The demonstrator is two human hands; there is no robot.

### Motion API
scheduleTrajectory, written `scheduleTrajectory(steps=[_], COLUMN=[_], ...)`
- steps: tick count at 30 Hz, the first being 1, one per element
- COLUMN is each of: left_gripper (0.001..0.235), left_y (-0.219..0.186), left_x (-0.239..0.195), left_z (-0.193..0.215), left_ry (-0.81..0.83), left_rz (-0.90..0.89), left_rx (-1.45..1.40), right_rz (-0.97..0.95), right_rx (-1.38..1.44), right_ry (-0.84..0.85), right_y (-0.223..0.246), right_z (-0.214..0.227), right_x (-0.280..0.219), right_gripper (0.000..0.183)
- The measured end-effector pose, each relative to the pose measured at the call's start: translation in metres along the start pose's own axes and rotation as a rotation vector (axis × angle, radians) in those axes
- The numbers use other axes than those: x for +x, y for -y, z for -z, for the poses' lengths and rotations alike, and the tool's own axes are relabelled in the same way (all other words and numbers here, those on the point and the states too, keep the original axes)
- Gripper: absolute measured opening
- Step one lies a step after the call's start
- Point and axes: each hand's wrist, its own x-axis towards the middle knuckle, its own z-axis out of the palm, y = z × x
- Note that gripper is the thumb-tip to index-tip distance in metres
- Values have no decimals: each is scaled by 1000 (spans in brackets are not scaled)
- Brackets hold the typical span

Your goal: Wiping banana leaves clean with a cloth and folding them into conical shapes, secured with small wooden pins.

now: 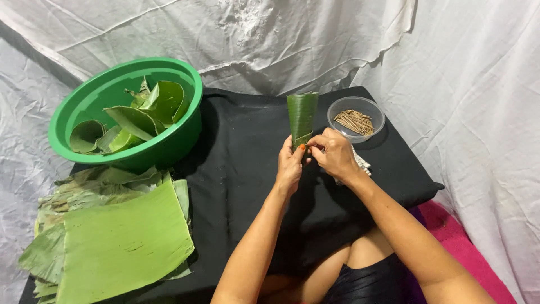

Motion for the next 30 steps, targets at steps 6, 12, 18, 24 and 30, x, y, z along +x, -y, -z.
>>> scheduleTrajectory(steps=[6,12,18,24,30], left_gripper=[41,39,37,37,37], left_y=[-4,0,-9,-8,-11], left_x=[-9,-21,-37,-32,-31], left_z=[12,17,12,19,30], left_ry=[-42,-57,-78,-48,-41], left_rz=[-28,-119,-179,-7,167], left_rx=[-25,12,105,-99,-223], right_rz=[15,61,59,-225,-406], right_rx=[-24,-70,-145,203,700], right_ry=[-36,-62,-87,-36,43], right_y=[18,32,37,41,57], right_z=[0,-9,-17,-11,-7], right_x=[-10,-14,-16,-22,-24], right_gripper=[10,8,9,8,10])
